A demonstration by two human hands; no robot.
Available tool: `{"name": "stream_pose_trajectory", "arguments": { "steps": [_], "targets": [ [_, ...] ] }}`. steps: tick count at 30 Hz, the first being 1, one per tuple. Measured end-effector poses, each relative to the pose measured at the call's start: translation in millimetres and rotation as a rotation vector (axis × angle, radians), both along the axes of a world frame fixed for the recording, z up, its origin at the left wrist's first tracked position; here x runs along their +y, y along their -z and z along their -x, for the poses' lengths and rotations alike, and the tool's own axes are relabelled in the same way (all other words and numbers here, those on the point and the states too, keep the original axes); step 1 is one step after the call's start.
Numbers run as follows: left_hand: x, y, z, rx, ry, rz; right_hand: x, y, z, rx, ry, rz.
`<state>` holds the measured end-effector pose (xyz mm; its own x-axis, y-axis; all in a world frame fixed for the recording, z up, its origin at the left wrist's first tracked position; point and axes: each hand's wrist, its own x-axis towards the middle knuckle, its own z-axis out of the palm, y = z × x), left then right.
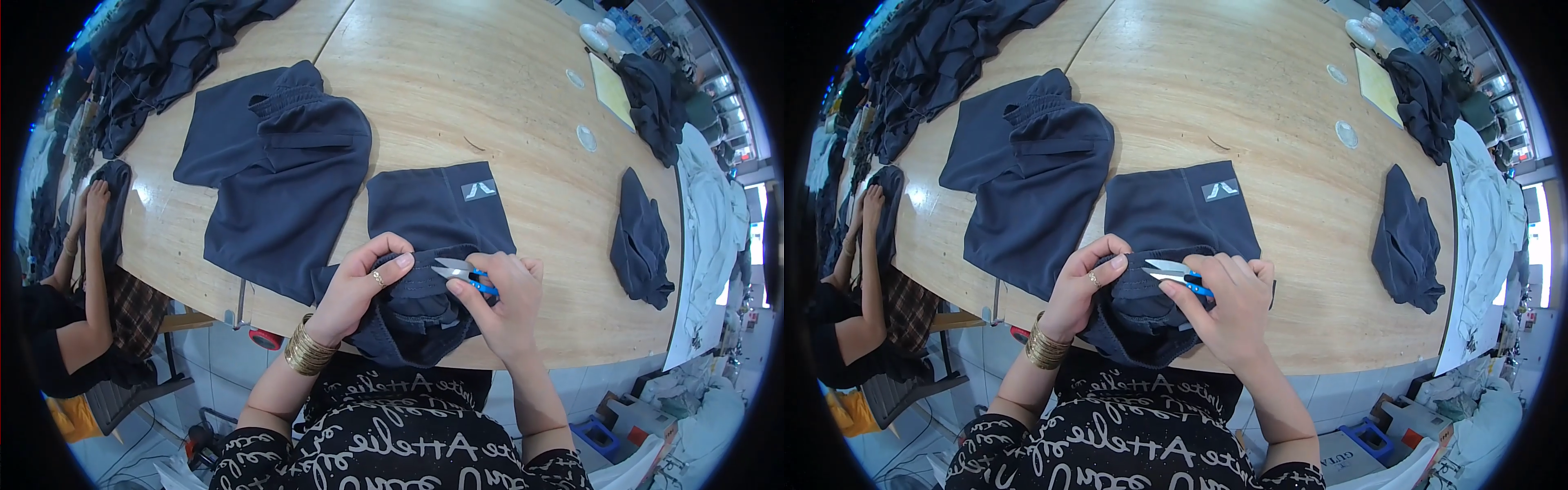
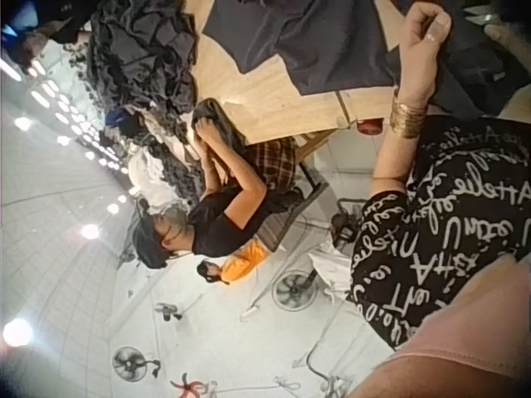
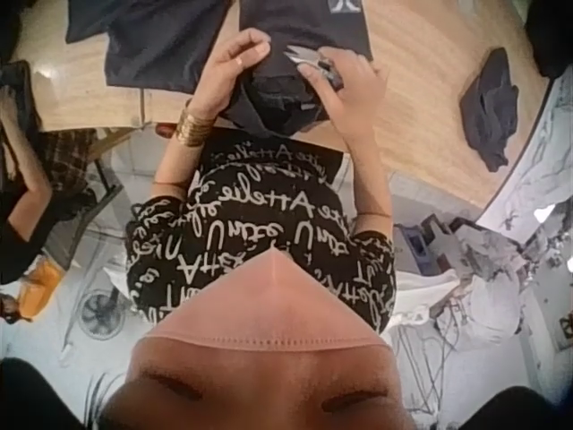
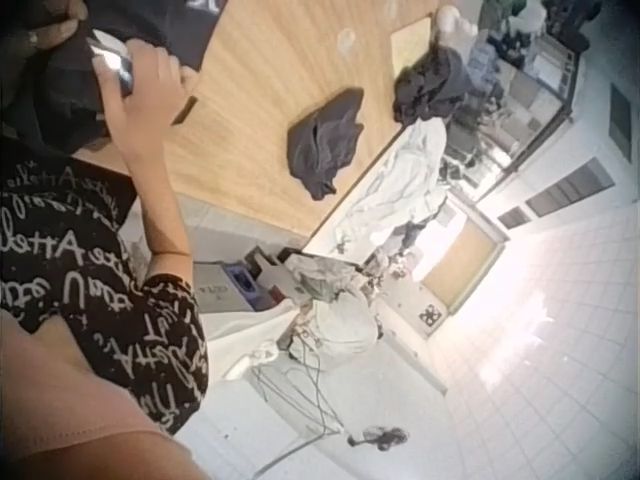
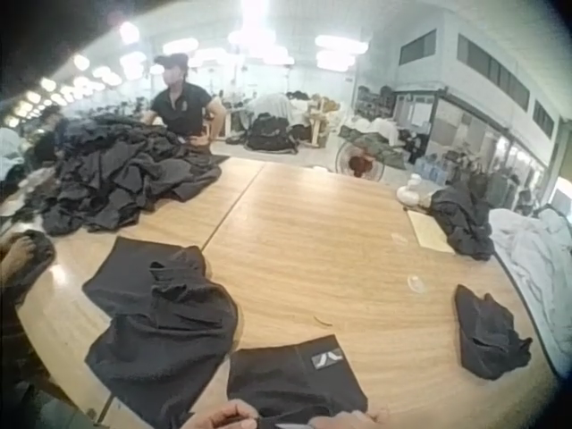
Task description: Inspecting and trimming loose threads from athletic shorts in a garment factory setting.
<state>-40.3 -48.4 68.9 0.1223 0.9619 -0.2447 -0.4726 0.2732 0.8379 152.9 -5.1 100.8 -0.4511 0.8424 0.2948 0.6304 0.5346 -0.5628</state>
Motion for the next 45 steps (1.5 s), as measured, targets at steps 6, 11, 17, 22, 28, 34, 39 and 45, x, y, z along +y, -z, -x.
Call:
{"name": "stream_pose_trajectory", "arguments": {
  "steps": [6, 11, 17, 22, 28, 34, 39, 45],
  "targets": [
    [-1, 3, -1, 0.026, -0.034, -0.006, -5, 0, 2, -0.045, 0.014, 0.024],
    [-2, 2, -2, -0.005, -0.019, -0.045, -5, 2, 4, -0.009, 0.04, 0.038],
    [0, 2, -1, -0.015, -0.021, -0.014, -3, 12, -1, 0.125, 0.075, 0.152],
    [1, 1, -2, -0.018, -0.044, -0.036, -3, 0, -4, -0.004, 0.008, 0.037],
    [-1, -1, -7, -0.004, -0.082, -0.083, -8, -2, -2, -0.035, 0.018, -0.007],
    [-2, 0, -8, 0.019, -0.074, -0.104, -11, 3, 0, -0.014, 0.046, 0.025],
    [-1, 0, -8, -0.02, -0.073, -0.084, -13, 13, -1, 0.331, 0.082, 0.458],
    [-1, -1, -5, -0.085, -0.056, -0.046, -3, 4, -14, 0.162, -0.005, 0.241]
  ]
}}
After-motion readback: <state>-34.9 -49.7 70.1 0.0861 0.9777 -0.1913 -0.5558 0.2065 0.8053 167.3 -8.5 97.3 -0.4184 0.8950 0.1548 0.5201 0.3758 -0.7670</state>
